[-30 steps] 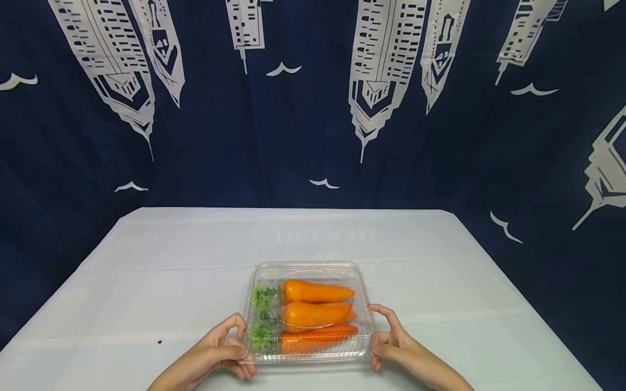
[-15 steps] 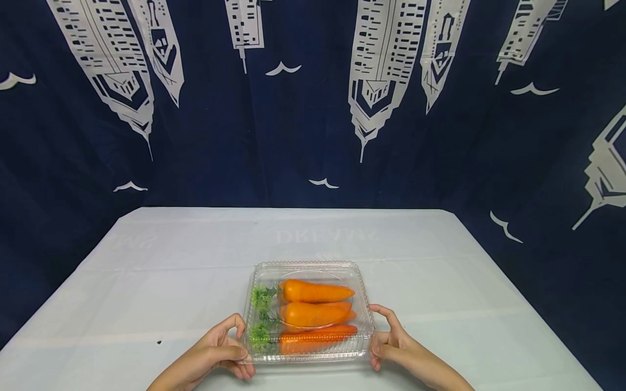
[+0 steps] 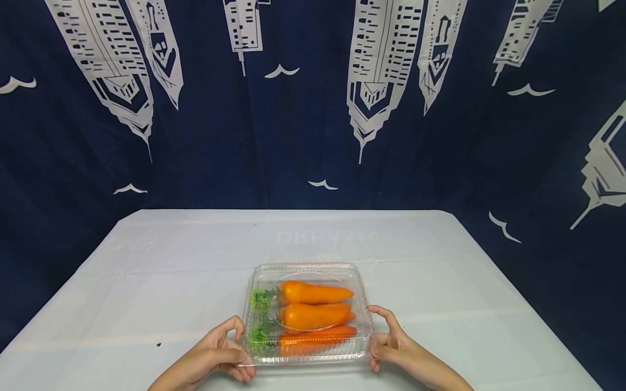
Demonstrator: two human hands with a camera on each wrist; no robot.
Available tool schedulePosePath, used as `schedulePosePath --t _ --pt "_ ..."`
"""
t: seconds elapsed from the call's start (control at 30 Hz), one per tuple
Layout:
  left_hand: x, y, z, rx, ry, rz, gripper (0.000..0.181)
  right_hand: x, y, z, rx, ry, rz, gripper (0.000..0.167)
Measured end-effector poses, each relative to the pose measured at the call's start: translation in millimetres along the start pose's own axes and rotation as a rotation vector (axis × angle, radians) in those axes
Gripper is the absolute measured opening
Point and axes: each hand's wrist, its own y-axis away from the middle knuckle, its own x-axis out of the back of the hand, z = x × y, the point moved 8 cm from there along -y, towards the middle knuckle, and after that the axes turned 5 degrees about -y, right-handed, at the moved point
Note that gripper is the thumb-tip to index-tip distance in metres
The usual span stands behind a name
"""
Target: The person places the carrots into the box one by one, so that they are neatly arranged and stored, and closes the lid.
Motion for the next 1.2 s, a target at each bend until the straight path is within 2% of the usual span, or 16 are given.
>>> schedulePosePath --t 0.2,0.57,0.77,0.9,1.1,1.2 --pt "2.2 1.9 0.7 0.01 -0.032 -0.004 0.016 0 -0.8 -2 0.019 0.022 -0.009 0.062" --pt "6.7 5.8 -0.6 0.054 -0.175 0.01 0.014 3 0.6 -4 0.031 0.048 0.003 0.061" --pt "5.1 6.1 2.2 0.025 -0.187 -0.012 0.013 5 0.7 -5 0.036 0.067 0.02 0.059" --pt "4.4 6.2 1.9 0.026 -0.176 -0.02 0.012 6 0.7 -6 0.048 0.077 0.035 0.058" --pt "6.4 8.2 2.7 0.046 -0.212 0.001 0.016 9 1.3 -7 0.035 0.099 0.063 0.059" --pt "10.9 10.9 6.0 0.036 -0.247 0.023 0.019 11 2.5 -11 0.057 0.156 0.08 0.056"
